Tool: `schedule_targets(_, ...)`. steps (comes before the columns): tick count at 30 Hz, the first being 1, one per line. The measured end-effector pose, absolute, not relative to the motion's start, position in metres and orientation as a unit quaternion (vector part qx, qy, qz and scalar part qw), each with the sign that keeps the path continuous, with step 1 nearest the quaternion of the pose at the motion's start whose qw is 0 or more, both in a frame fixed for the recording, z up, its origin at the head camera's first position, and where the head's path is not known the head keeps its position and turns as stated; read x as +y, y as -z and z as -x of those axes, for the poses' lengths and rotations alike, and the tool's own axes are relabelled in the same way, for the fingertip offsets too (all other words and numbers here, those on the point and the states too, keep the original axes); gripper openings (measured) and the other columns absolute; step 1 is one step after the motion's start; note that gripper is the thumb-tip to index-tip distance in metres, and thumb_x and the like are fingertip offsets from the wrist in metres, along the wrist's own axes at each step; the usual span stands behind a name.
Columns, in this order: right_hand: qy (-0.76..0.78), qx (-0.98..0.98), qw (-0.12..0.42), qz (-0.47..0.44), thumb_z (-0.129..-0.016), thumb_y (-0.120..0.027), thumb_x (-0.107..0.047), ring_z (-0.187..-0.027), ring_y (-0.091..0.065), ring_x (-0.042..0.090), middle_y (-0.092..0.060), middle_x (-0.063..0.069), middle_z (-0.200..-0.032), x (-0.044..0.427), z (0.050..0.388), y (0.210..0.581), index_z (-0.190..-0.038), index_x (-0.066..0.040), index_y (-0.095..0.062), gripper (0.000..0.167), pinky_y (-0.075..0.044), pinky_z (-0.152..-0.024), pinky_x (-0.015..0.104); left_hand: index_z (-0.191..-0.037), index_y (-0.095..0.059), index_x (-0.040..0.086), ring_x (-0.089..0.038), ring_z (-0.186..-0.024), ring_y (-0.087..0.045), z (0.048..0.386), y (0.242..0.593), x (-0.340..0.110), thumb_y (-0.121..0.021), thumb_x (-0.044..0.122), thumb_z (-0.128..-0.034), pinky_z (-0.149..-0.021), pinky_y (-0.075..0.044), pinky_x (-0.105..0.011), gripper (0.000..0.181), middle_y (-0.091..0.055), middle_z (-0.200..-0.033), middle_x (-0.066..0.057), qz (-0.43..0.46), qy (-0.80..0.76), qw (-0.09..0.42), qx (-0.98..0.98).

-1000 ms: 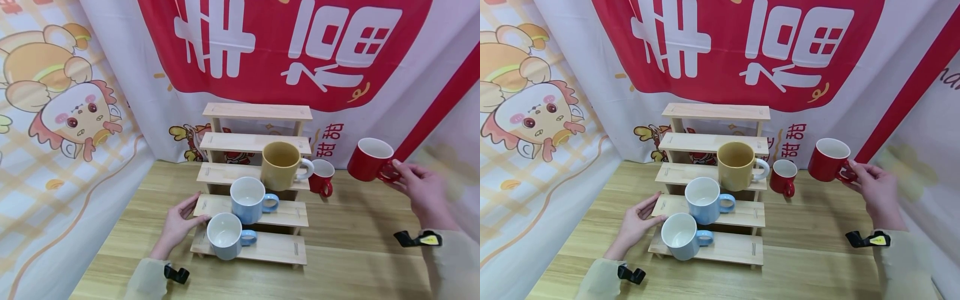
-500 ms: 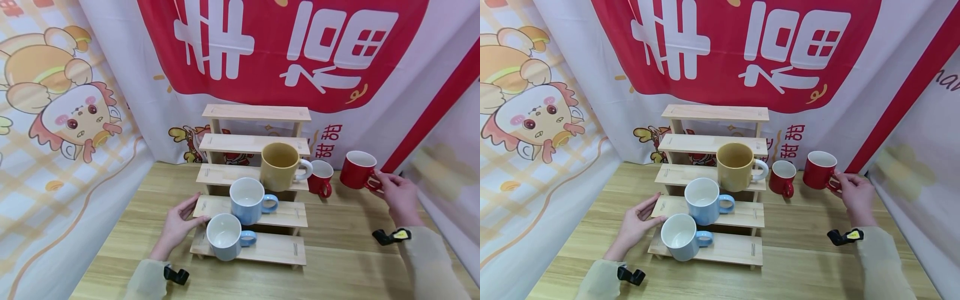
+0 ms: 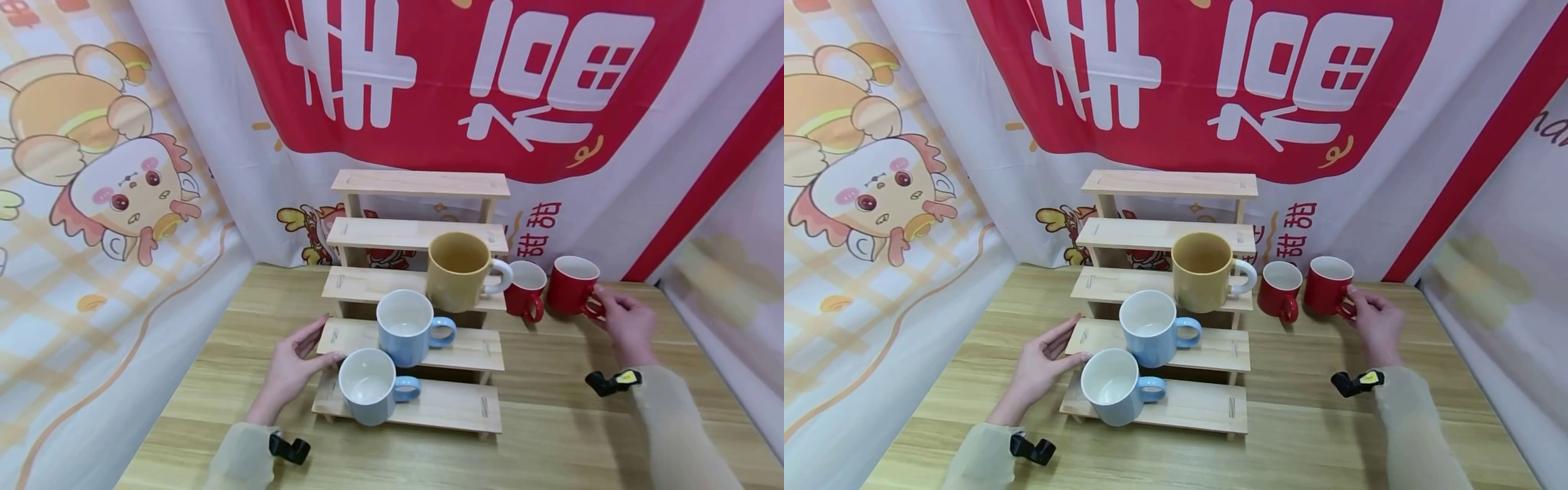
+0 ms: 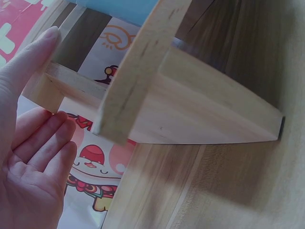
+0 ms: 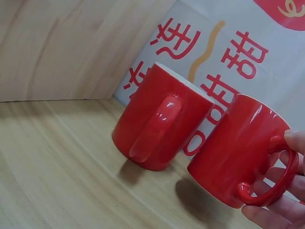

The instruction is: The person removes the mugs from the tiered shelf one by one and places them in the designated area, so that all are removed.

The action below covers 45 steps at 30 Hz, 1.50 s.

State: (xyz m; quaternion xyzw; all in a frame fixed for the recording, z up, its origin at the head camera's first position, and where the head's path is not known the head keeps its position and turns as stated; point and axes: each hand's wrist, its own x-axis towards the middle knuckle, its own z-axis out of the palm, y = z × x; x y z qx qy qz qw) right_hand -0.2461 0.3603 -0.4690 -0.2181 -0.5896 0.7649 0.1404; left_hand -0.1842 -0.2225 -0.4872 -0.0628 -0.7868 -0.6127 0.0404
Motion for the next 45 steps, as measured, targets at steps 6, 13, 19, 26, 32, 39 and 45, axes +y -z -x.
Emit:
schedule_targets(6, -0.758, -0.593, 0.147, 0.228, -0.093, -0.077, -0.023, -0.078, -0.073, 0.011, -0.075, -0.005, -0.088, 0.354, 0.248, 0.474, -0.1, -0.006, -0.075, 0.019, -0.063, -0.066, 0.029, -0.145, -0.056, 0.006, -0.025, -0.136, -0.049, 0.184, 0.488, -0.222, -0.093, 0.025, -0.0762, -0.111, -0.041, -0.028, 0.08, -0.053, -0.149, -0.009, 0.064, 0.613, 0.042, -0.786)
schedule_targets(13, -0.735, -0.609, 0.14, 0.263, -0.093, -0.077, -0.027, -0.078, -0.073, 0.01, -0.073, -0.005, -0.089, 0.352, 0.249, 0.483, -0.1, -0.009, -0.074, 0.019, -0.063, -0.07, 0.031, -0.144, -0.057, 0.006, -0.024, -0.135, -0.049, 0.184, 0.488, -0.222, -0.093, 0.024, -0.0759, -0.112, -0.041, -0.03, 0.079, -0.053, -0.148, -0.008, 0.066, 0.617, 0.045, -0.783)
schedule_targets(19, -0.722, -0.621, 0.137, 0.273, -0.091, -0.079, -0.03, -0.088, -0.071, 0.01, -0.072, -0.004, -0.099, 0.349, 0.247, 0.486, -0.109, -0.008, -0.077, 0.03, -0.063, -0.074, 0.031, -0.143, -0.057, 0.005, -0.024, -0.135, -0.049, 0.183, 0.488, -0.222, -0.093, 0.023, -0.0761, -0.111, -0.041, -0.03, 0.078, -0.054, -0.147, -0.009, 0.068, 0.619, 0.049, -0.781)
schedule_targets(26, -0.704, -0.63, 0.126, 0.301, -0.086, -0.081, -0.038, -0.099, -0.063, 0.013, -0.067, -0.004, -0.104, 0.347, 0.244, 0.493, -0.112, -0.012, -0.076, 0.037, -0.062, -0.073, 0.026, -0.143, -0.057, 0.004, -0.025, -0.135, -0.049, 0.184, 0.489, -0.221, -0.093, 0.022, -0.0759, -0.112, -0.041, -0.032, 0.079, -0.054, -0.148, -0.01, 0.071, 0.62, 0.048, -0.78)
schedule_targets(32, -0.72, -0.608, 0.179, 0.283, -0.088, -0.083, -0.026, -0.081, -0.068, 0.009, -0.072, -0.002, -0.089, 0.341, 0.242, 0.496, -0.094, -0.011, -0.078, 0.017, -0.063, -0.068, 0.025, -0.144, -0.057, 0.004, -0.025, -0.136, -0.049, 0.185, 0.49, -0.222, -0.093, 0.022, -0.0761, -0.112, -0.041, -0.031, 0.079, -0.053, -0.148, -0.01, 0.071, 0.619, 0.052, -0.78)
schedule_targets(39, -0.707, -0.615, 0.199, 0.285, -0.088, -0.083, -0.023, -0.076, -0.069, 0.006, -0.072, -0.002, -0.08, 0.338, 0.24, 0.508, -0.09, -0.007, -0.078, 0.016, -0.061, -0.066, 0.019, -0.144, -0.057, 0.005, -0.025, -0.135, -0.049, 0.183, 0.489, -0.222, -0.093, 0.024, -0.0758, -0.112, -0.041, -0.029, 0.079, -0.054, -0.148, -0.009, 0.066, 0.619, 0.05, -0.781)
schedule_targets(45, -0.725, -0.595, 0.2, 0.283, -0.085, -0.086, -0.025, -0.079, -0.068, 0.01, -0.071, -0.001, -0.085, 0.338, 0.238, 0.509, -0.1, -0.005, -0.077, 0.027, -0.062, -0.07, 0.021, -0.145, -0.056, 0.005, -0.025, -0.136, -0.049, 0.183, 0.488, -0.221, -0.093, 0.025, -0.0759, -0.112, -0.041, -0.029, 0.08, -0.053, -0.148, -0.009, 0.068, 0.616, 0.047, -0.784)
